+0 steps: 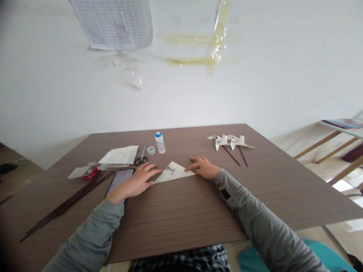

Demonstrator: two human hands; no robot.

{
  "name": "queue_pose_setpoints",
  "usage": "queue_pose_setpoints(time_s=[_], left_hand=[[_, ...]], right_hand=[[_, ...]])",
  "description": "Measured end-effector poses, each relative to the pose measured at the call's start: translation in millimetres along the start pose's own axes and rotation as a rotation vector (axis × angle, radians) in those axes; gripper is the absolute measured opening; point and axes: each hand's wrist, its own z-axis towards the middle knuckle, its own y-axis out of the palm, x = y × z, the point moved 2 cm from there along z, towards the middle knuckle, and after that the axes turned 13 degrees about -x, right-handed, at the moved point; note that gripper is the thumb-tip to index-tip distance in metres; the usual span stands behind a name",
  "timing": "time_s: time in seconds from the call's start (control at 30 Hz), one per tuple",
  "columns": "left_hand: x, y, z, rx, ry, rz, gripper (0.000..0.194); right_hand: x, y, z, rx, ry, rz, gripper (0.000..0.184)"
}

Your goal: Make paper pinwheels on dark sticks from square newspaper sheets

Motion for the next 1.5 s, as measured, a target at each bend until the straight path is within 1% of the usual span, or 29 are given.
queue_pose_setpoints(time_s=[0.07, 0.1, 0.2, 0.27, 0.37, 0.47, 0.57, 0.67, 0.77, 0.93, 1.07, 1.17, 1.37, 1.5], left_hand=[[9, -0.8, 0, 0.025, 0.006, -0.009, 0.069], [14, -1.1, 0, 0.055, 0.018, -0.016, 0.066], [29, -0.4, 1, 0.136, 0.008, -0.035, 0.046], [39, 1.1, 1, 0.161, -0.021, -0.017, 0.035], [55, 2.6, 1, 0.198, -0.112, 0.003, 0.033], [68, 3.0, 2, 0.209, -0.186, 0.014, 0.032], [75, 2.6, 4, 0.206, -0.223, 0.014, 0.037], [78, 1.4, 5, 0.21, -0.236, 0.01, 0.042], [80, -1.1, 5, 0.209, -0.24, 0.008, 0.044], [83, -7.3, 4, 0.176, -0.26, 0.016, 0.047], [84, -11.2, 4, 0.147, -0.273, 0.006, 0.043], [83, -13.4, 3, 0.13, -0.278, 0.005, 0.042], [76, -13.8, 1, 0.128, -0.242, -0.042, 0.04], [66, -10.1, 2, 0.138, -0.179, -0.072, 0.039]], right_hand=[[-4, 2, 1, 0.024, 0.003, 0.004, 0.053], [-7, 4, 1, 0.046, 0.014, 0.007, 0.046], [-19, 12, 2, 0.154, 0.091, 0.021, 0.028], [-29, 19, 2, 0.21, 0.134, 0.011, 0.025], [-43, 29, 4, 0.263, 0.163, -0.021, 0.029], [-50, 36, 7, 0.286, 0.184, -0.042, 0.041], [-53, 41, 10, 0.294, 0.222, -0.039, 0.051], [-53, 43, 11, 0.299, 0.244, -0.034, 0.055], [-54, 42, 11, 0.3, 0.252, -0.026, 0.057], [-58, 38, 11, 0.276, 0.281, -0.008, 0.058], [-61, 35, 13, 0.249, 0.292, 0.01, 0.062], [-59, 33, 14, 0.23, 0.274, 0.029, 0.066], [-54, 26, 11, 0.158, 0.211, 0.054, 0.057], [-50, 22, 9, 0.119, 0.178, 0.034, 0.05]])
